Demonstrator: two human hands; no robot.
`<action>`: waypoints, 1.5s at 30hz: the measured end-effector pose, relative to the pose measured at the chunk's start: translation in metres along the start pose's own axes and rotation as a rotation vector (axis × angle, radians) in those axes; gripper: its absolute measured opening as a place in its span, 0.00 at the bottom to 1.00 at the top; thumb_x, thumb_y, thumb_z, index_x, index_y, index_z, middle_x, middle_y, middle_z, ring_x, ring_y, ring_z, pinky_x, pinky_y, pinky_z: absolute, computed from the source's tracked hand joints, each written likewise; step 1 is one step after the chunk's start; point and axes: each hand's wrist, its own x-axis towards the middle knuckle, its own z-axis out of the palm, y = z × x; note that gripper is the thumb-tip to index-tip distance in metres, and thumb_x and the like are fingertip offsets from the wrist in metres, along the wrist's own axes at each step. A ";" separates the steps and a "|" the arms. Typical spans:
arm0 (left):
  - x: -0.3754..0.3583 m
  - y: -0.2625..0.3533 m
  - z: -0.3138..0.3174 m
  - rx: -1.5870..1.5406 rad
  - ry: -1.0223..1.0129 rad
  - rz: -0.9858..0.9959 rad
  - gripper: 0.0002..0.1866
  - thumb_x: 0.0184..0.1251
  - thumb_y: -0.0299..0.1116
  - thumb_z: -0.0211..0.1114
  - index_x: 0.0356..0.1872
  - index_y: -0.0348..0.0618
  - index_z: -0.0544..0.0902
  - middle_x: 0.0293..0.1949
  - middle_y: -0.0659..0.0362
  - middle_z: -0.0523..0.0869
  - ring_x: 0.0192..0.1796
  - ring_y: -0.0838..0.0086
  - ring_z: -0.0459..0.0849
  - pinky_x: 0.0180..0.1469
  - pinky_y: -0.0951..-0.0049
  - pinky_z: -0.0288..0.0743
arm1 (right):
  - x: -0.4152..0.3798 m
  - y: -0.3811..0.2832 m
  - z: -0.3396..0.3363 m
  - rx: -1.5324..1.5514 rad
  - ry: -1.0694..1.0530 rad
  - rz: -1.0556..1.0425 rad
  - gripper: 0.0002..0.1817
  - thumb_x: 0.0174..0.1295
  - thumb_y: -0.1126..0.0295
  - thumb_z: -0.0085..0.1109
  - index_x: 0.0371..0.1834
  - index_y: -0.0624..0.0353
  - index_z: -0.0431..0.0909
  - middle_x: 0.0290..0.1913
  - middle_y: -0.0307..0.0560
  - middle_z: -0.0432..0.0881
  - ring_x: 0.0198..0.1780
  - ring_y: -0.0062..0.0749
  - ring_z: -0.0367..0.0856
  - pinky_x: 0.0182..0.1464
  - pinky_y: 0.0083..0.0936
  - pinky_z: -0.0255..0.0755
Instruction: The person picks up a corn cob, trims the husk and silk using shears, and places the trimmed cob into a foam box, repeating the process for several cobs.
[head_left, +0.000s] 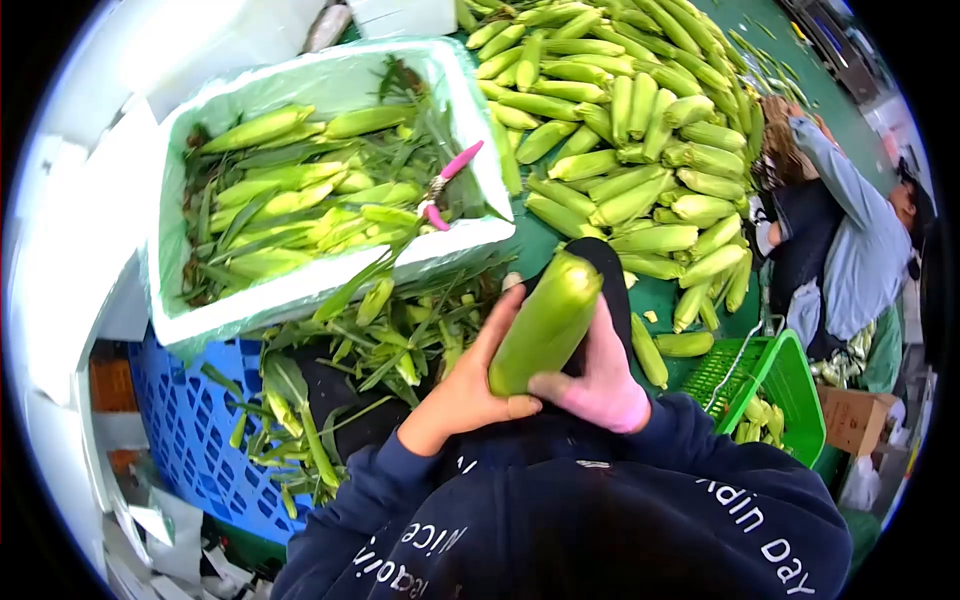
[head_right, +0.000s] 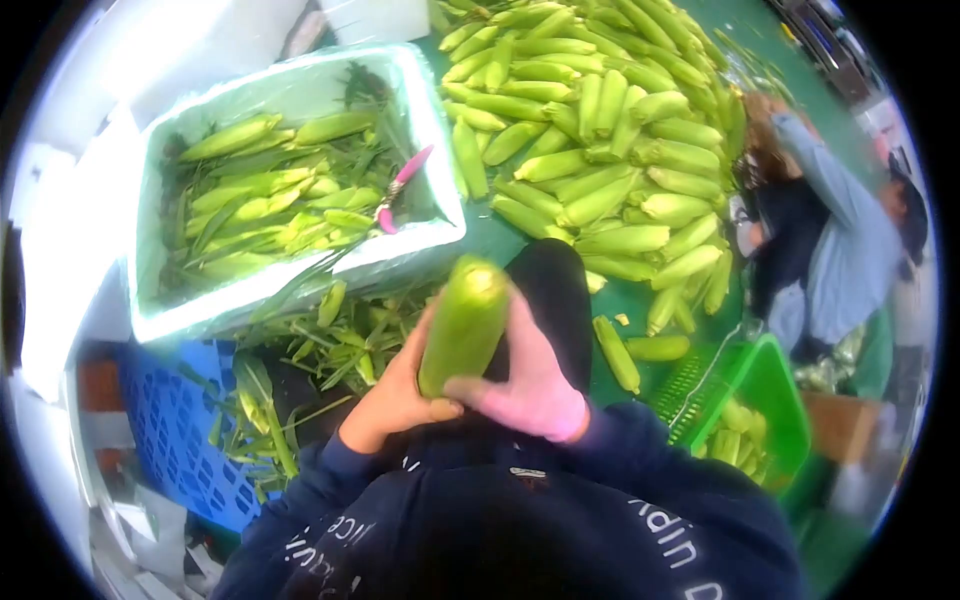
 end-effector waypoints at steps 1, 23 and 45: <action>-0.010 0.000 -0.002 -0.187 -0.057 -0.153 0.64 0.45 0.43 0.87 0.82 0.40 0.55 0.78 0.47 0.66 0.79 0.63 0.65 0.76 0.61 0.64 | 0.000 -0.011 0.006 -0.015 -0.021 -0.162 0.48 0.52 0.65 0.76 0.76 0.68 0.62 0.67 0.57 0.73 0.69 0.45 0.72 0.74 0.38 0.63; -0.085 0.004 -0.020 0.572 0.554 0.136 0.44 0.34 0.28 0.85 0.63 0.42 0.79 0.55 0.49 0.86 0.55 0.53 0.87 0.59 0.60 0.80 | 0.008 -0.087 0.047 -0.100 -0.156 -0.138 0.15 0.74 0.76 0.50 0.60 0.65 0.79 0.40 0.50 0.85 0.39 0.32 0.84 0.47 0.25 0.77; -0.056 0.123 -0.002 0.595 0.551 -0.063 0.26 0.64 0.28 0.71 0.64 0.36 0.78 0.29 0.60 0.80 0.28 0.80 0.79 0.33 0.78 0.76 | 0.008 -0.056 0.075 -0.122 0.168 -0.442 0.19 0.65 0.80 0.59 0.59 0.57 0.82 0.46 0.51 0.87 0.41 0.45 0.89 0.42 0.30 0.81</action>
